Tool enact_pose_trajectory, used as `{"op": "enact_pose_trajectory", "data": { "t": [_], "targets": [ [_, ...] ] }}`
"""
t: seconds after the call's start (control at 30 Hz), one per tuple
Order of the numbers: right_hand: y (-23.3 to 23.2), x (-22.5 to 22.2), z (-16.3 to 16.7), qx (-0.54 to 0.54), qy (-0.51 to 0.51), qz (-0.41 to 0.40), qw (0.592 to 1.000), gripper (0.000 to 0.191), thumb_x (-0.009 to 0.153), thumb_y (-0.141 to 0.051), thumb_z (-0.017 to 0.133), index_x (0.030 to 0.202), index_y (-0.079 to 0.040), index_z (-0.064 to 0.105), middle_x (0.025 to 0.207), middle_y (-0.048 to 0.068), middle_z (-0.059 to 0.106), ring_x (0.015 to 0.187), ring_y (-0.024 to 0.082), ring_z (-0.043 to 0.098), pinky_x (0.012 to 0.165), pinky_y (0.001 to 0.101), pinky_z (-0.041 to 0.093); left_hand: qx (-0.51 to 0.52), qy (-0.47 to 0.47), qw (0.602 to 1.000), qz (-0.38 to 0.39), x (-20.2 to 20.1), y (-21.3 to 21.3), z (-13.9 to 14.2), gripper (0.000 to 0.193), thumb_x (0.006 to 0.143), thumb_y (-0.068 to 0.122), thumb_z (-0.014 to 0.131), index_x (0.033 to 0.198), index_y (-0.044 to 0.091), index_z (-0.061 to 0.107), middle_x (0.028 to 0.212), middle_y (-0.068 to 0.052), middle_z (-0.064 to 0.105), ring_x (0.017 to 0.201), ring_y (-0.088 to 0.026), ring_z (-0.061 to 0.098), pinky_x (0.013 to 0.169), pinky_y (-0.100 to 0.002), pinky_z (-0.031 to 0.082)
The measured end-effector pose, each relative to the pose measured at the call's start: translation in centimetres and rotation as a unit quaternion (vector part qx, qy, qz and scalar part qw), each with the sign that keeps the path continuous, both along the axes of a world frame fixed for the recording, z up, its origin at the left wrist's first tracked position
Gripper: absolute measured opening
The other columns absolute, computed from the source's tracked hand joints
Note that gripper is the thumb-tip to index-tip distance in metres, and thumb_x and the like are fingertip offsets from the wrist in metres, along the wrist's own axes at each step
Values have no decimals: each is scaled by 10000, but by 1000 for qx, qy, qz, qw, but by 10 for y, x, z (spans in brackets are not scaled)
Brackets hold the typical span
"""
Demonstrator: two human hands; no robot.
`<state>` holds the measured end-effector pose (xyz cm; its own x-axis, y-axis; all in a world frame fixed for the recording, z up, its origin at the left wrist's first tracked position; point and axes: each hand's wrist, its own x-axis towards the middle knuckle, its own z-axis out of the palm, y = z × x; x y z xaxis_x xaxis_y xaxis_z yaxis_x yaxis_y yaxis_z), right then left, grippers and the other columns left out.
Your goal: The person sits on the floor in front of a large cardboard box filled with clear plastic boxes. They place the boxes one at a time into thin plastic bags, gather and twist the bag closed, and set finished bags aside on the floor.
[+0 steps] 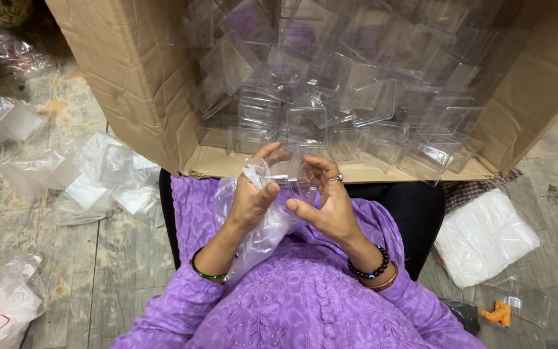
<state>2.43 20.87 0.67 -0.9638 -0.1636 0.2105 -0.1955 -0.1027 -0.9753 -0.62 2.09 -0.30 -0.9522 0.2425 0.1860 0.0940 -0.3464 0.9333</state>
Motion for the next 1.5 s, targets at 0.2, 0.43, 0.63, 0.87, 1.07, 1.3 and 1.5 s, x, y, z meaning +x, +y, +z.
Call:
{"op": "enact_pose_trajectory", "data": {
  "t": [0.2,0.43,0.63,0.87,1.07,1.3,1.5],
  "targets": [
    [5,0,-7,-79,15,22,997,846,791,-55,897,1480,-54,406,1519,110,446,1480,231,412,1293,380,281,-35,25,999,-8,7,2,-5,1069,796,672,826,1564,56,409,1456,-159,577,1368,-211,527,1146,-339,422],
    [0,1,-12,-30,15,30,999,833,796,-199,932,1438,-20,432,1627,161,372,1551,279,372,1321,409,282,-3,-88,995,-52,0,2,0,953,834,564,793,1526,99,333,1287,-86,565,1161,-201,560,929,-326,492],
    [49,-21,4,201,136,162,956,878,700,-217,973,1357,-47,416,1618,174,332,1514,288,350,1240,404,309,58,-370,906,-198,-6,-1,-7,743,830,628,601,1373,139,468,1038,-139,664,805,-167,609,585,-306,523],
    [46,-11,-19,-57,11,129,990,804,778,-84,916,1466,-50,501,1534,104,479,1457,231,453,1263,408,346,-43,-34,992,-113,7,6,-10,1125,802,724,732,1593,72,267,1427,-156,482,1225,-225,561,978,-352,498],
    [34,3,-31,-109,7,106,988,753,830,-86,895,1482,-64,518,1512,76,482,1400,203,470,1235,378,349,-37,-29,995,-84,17,5,-1,1198,728,598,879,1620,63,284,1513,-181,416,1383,-263,498,1142,-387,453],
    [35,14,-42,-62,-53,114,990,824,832,-132,896,1492,-128,405,1472,45,459,1400,149,437,1191,345,342,-53,-82,990,-99,12,15,-20,966,844,409,824,1574,28,319,1486,-201,496,1371,-245,519,1133,-375,443],
    [68,23,-51,197,-84,-130,968,827,724,-254,884,1425,-104,473,1259,101,611,1189,219,598,1034,370,505,-254,70,963,-60,0,41,-74,999,909,347,885,1531,-134,268,1468,-293,484,1361,-306,497,1094,-400,403]
  ]
}}
